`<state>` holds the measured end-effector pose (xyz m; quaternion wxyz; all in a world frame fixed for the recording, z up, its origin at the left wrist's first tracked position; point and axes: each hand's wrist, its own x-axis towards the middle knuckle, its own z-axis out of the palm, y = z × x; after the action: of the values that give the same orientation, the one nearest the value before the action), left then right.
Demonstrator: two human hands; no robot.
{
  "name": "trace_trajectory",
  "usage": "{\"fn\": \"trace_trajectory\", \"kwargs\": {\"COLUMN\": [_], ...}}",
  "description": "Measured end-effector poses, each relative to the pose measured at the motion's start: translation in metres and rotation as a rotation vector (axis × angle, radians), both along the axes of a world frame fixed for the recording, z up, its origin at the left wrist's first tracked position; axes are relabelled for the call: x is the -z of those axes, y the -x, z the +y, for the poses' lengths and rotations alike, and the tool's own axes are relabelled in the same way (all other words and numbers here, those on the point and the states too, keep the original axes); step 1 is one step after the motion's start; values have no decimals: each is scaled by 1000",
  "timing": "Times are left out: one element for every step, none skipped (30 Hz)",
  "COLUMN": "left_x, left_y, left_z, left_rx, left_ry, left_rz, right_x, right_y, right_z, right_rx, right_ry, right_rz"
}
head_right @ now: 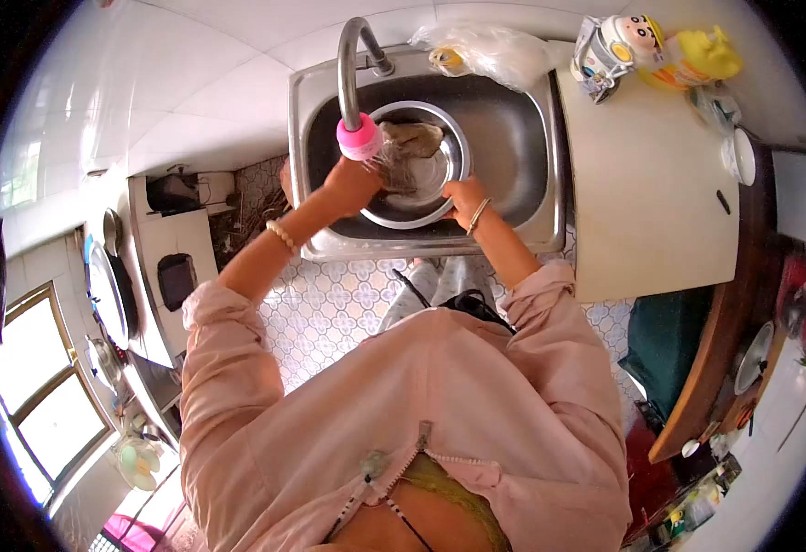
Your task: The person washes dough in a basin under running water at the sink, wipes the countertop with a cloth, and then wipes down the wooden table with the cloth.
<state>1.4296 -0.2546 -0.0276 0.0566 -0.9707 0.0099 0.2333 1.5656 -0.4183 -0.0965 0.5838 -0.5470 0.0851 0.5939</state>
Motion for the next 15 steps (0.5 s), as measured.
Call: {"fn": "trace_trajectory", "kwargs": {"left_x": [-7,-3,9,33,50,43,37,40,36,32,28,31,29,27,24], "left_y": [1,7,12,14,12,3,-7,-13,-13,-12,-10,-4,4,15,25], "left_z": [-14,-28,-41,-55,-68,-79,-88,-97,-100,-105,-110,-111,-107,-101,-93], "left_rx": [-65,-190,-314,-460,-607,-615,-621,-821,-822,-798,-770,-712,-710,-621,-532], "left_ry": [-39,68,174,324,477,611,744,781,781,732,681,624,624,550,474], "left_rz": [260,163,63,-60,-183,-326,-471,-540,-540,-656,-769,-757,-758,-683,-610], "right_x": [7,14,19,10,14,24,35,46,46,46,46,49,46,42,36], "right_y": [2,6,9,15,21,29,37,40,39,36,35,31,30,30,31], "right_z": [0,2,6,8,11,12,14,17,20,21,21,16,15,13,12], "right_rx": [3,47,91,99,100,174,247,323,322,313,307,227,228,174,118], "right_ry": [-3,2,6,-1,-2,-47,-92,-154,-154,-143,-132,-122,-123,-108,-95], "right_rz": [-1,-30,-58,-75,-72,-87,-102,-39,-38,39,117,109,107,96,85]}}
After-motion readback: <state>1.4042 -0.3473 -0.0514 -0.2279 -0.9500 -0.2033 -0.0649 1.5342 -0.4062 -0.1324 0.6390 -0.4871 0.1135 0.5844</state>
